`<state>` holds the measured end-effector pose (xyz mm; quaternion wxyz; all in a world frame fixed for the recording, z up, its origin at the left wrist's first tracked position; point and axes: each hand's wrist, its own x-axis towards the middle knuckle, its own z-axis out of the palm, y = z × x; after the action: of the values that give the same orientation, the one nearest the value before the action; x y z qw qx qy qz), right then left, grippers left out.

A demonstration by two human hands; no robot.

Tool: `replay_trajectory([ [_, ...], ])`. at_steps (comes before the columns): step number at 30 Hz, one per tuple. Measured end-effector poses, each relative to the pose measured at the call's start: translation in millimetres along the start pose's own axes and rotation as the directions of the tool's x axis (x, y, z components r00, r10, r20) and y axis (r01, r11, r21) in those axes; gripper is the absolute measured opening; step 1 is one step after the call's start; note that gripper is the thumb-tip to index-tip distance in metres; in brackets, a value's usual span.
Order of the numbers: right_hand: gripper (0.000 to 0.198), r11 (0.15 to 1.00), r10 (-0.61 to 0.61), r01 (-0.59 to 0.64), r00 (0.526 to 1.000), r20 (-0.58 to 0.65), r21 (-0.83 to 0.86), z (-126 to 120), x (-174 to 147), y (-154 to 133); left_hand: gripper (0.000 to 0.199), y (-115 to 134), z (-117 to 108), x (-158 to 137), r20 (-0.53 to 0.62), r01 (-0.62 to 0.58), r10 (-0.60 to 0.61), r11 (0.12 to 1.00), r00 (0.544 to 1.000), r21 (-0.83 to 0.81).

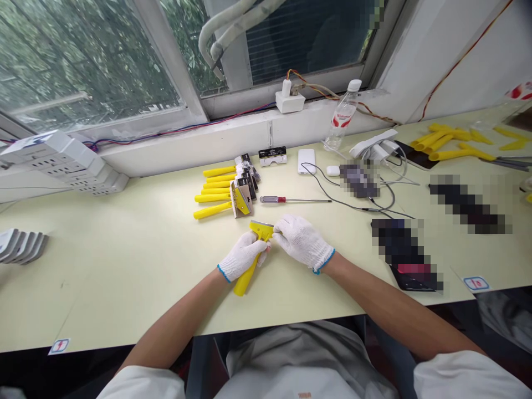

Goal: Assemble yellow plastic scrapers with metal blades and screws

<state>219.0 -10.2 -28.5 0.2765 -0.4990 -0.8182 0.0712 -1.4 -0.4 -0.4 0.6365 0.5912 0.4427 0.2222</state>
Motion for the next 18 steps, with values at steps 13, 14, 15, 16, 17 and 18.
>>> replay_trajectory([
  [13, 0.072, 0.978, 0.123, -0.089, 0.976, -0.178, 0.191, 19.5, 4.6, 3.3, 0.015, 4.2, 1.3, -0.2, -0.001, 0.01, -0.01, 1.0, 1.0, 0.015],
  [14, 0.064, 0.975, 0.133, -0.096, 0.975, -0.176, 0.202, 20.3, 2.9, 3.6, 0.015, 4.4, 1.4, -0.3, -0.005, 0.013, -0.013, 1.0, 1.0, 0.016],
  [15, 0.05, 0.972, 0.141, -0.104, 0.975, -0.172, 0.211, 21.1, 1.1, 3.7, 0.015, 4.4, 1.4, -0.4, -0.01, 0.016, -0.016, 1.0, 1.0, 0.017],
  [16, 0.039, 0.969, 0.148, -0.11, 0.975, -0.167, 0.219, 22.0, -0.7, 3.9, 0.015, 4.2, 1.3, -0.5, -0.012, 0.017, -0.017, 1.0, 1.0, 0.018],
  [17, 0.036, 0.967, 0.154, -0.115, 0.974, -0.164, 0.226, 22.9, -2.3, 4.2, 0.016, 3.8, 1.0, -0.5, -0.012, 0.017, -0.017, 1.0, 1.0, 0.02],
  [18, 0.037, 0.965, 0.16, -0.12, 0.974, -0.163, 0.233, 23.9, -3.6, 4.5, 0.016, 3.2, 0.5, -0.4, -0.011, 0.018, -0.017, 1.0, 1.0, 0.024],
])
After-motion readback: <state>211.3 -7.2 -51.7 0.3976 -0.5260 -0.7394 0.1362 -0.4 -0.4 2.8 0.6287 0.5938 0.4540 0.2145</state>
